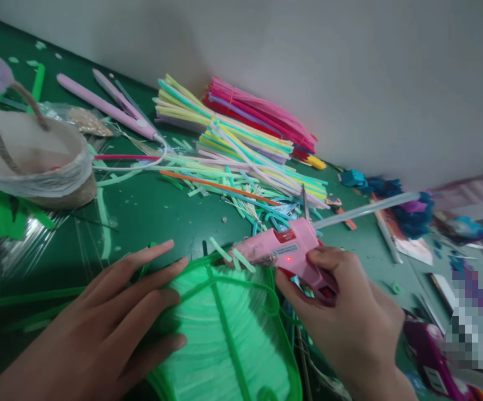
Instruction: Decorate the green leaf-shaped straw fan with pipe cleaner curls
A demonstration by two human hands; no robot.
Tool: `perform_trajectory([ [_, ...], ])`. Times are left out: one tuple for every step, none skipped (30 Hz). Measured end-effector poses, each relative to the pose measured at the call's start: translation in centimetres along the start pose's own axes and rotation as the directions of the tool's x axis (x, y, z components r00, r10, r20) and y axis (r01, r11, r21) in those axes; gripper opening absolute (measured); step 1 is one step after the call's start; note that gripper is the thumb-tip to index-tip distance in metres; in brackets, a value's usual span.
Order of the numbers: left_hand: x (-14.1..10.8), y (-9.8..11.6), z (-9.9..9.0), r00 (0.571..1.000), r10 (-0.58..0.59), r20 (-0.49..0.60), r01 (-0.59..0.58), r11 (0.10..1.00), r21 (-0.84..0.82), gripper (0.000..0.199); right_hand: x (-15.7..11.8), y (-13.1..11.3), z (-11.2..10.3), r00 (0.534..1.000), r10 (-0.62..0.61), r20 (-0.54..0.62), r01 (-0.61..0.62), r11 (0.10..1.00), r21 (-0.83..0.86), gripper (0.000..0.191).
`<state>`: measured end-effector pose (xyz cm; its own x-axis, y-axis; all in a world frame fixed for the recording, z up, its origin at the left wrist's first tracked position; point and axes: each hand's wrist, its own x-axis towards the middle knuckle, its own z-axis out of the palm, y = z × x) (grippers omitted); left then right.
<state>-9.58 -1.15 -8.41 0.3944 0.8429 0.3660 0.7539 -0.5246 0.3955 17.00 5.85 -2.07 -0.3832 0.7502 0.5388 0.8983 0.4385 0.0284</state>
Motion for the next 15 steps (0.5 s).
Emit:
perform_trajectory([
  [0.1,0.1,-0.1,1.000,-0.006,-0.002,0.006,1.000,-0.002,0.027,-0.1,0.0,-0.1,1.000,-0.002,0.002,0.002,1.000,-0.002,0.017],
  [0.1,0.1,-0.1,1.000,-0.014,-0.006,0.014,1.000,-0.005,0.026,-0.2,0.1,-0.2,1.000,0.004,0.008,-0.004,1.000,-0.006,0.017],
  [0.2,0.1,-0.2,1.000,-0.016,-0.010,0.016,1.000,-0.008,0.025,-0.2,0.1,-0.4,1.000,0.026,0.009,-0.026,1.000,-0.014,0.017],
  [0.2,0.1,-0.2,1.000,-0.015,-0.013,0.015,1.000,-0.009,0.024,-0.2,0.1,-0.5,0.998,0.063,0.006,-0.063,0.998,-0.020,0.019],
  [0.2,0.0,-0.1,1.000,-0.008,-0.016,0.008,1.000,-0.008,0.024,-0.2,0.2,-0.6,0.993,0.119,0.004,-0.119,0.993,-0.015,0.022],
  [0.1,-0.1,-0.1,1.000,0.001,-0.018,-0.001,1.000,-0.002,0.024,-0.1,0.4,-0.8,0.981,0.193,0.009,-0.193,0.981,0.012,0.026],
  [0.1,-0.2,0.0,1.000,0.013,-0.017,-0.013,1.000,0.008,0.025,0.1,0.6,-0.8,0.960,0.280,0.026,-0.281,0.957,0.064,0.029],
  [0.1,-0.2,0.0,1.000,0.025,-0.014,-0.025,1.000,0.018,0.026,0.3,1.0,-0.8,0.929,0.364,0.063,-0.369,0.919,0.141,0.032],
  [0.1,-0.3,0.0,0.999,0.030,-0.012,-0.029,0.999,0.030,0.026,0.5,1.6,-0.8,0.894,0.433,0.119,-0.449,0.865,0.225,0.033],
  [0.1,-0.3,0.0,1.000,0.029,-0.012,-0.029,0.999,0.039,0.027,0.7,2.4,-0.8,0.858,0.479,0.187,-0.514,0.801,0.306,0.033],
  [0.1,-0.3,-0.1,1.000,0.027,-0.008,-0.027,0.999,0.046,0.028,0.9,3.4,-0.7,0.829,0.503,0.245,-0.559,0.742,0.369,0.032],
  [0.1,-0.3,-0.2,1.000,0.022,-0.004,-0.021,0.999,0.049,0.030,1.0,4.5,-0.7,0.807,0.515,0.289,-0.591,0.701,0.399,0.031],
  [0.2,-0.2,-0.4,1.000,0.017,-0.004,-0.017,0.999,0.050,0.032,1.0,5.7,-0.8,0.799,0.523,0.297,-0.601,0.682,0.417,0.029],
  [0.2,-0.1,-0.5,1.000,0.010,-0.011,-0.009,0.999,0.050,0.033,0.9,7.0,-1.0,0.799,0.530,0.283,-0.600,0.687,0.409,0.028],
  [0.3,-0.1,-0.7,1.000,-0.002,-0.016,0.003,0.999,0.049,0.033,0.7,8.3,-1.3,0.825,0.515,0.234,-0.565,0.730,0.385,0.026],
])
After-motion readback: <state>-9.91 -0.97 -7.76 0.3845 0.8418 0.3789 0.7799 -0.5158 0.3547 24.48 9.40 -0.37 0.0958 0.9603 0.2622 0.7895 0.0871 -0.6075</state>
